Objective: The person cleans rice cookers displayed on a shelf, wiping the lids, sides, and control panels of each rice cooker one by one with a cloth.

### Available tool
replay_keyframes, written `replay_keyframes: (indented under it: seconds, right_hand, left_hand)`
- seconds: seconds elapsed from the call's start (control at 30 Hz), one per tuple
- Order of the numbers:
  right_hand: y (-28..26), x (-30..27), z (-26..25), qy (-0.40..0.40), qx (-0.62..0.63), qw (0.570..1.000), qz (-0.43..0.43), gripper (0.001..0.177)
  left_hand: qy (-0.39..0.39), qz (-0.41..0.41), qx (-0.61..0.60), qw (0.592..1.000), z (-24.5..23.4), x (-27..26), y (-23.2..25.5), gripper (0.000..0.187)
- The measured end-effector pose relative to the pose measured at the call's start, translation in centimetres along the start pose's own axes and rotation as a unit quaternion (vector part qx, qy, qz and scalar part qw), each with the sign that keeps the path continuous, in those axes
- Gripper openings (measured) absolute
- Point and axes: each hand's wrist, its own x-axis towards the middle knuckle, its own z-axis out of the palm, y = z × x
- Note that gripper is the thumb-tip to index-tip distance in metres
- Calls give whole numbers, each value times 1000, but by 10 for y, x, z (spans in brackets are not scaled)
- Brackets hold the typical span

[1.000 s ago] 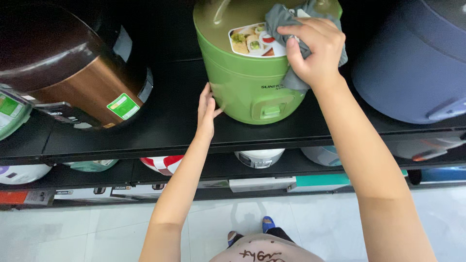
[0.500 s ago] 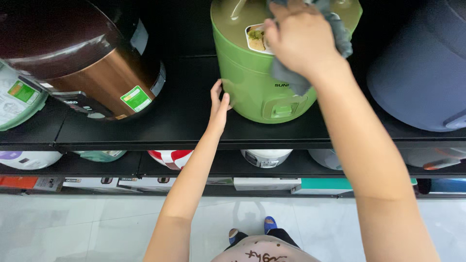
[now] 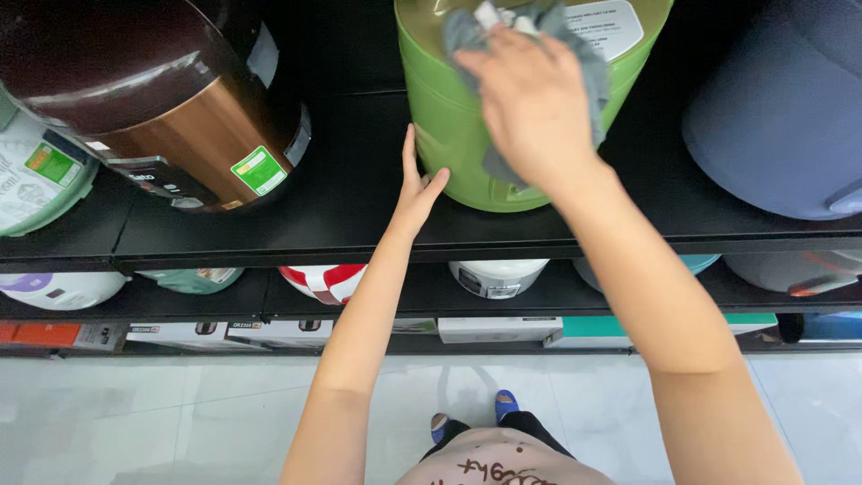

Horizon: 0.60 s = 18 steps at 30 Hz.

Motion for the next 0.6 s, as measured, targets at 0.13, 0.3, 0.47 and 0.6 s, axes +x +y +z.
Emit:
replay_keyframes:
  seconds: [0.13, 0.3, 0.47, 0.6]
  right_hand:
    - [48, -7, -14, 5, 46, 998, 52, 34]
    - [77, 13, 5, -35, -19, 993, 114, 36]
    - [17, 35, 41, -57, -13, 996, 71, 36]
    - [-40, 27, 72, -37, -180, 983, 23, 42]
  left_hand:
    - [8, -1, -2, 1000, -1, 1, 2, 92]
    - [10, -24, -25, 999, 1, 1, 3, 87]
    - [19, -16, 64, 998, 0, 0, 12, 81]
    - [41, -77, 24, 996, 0, 1, 16, 105]
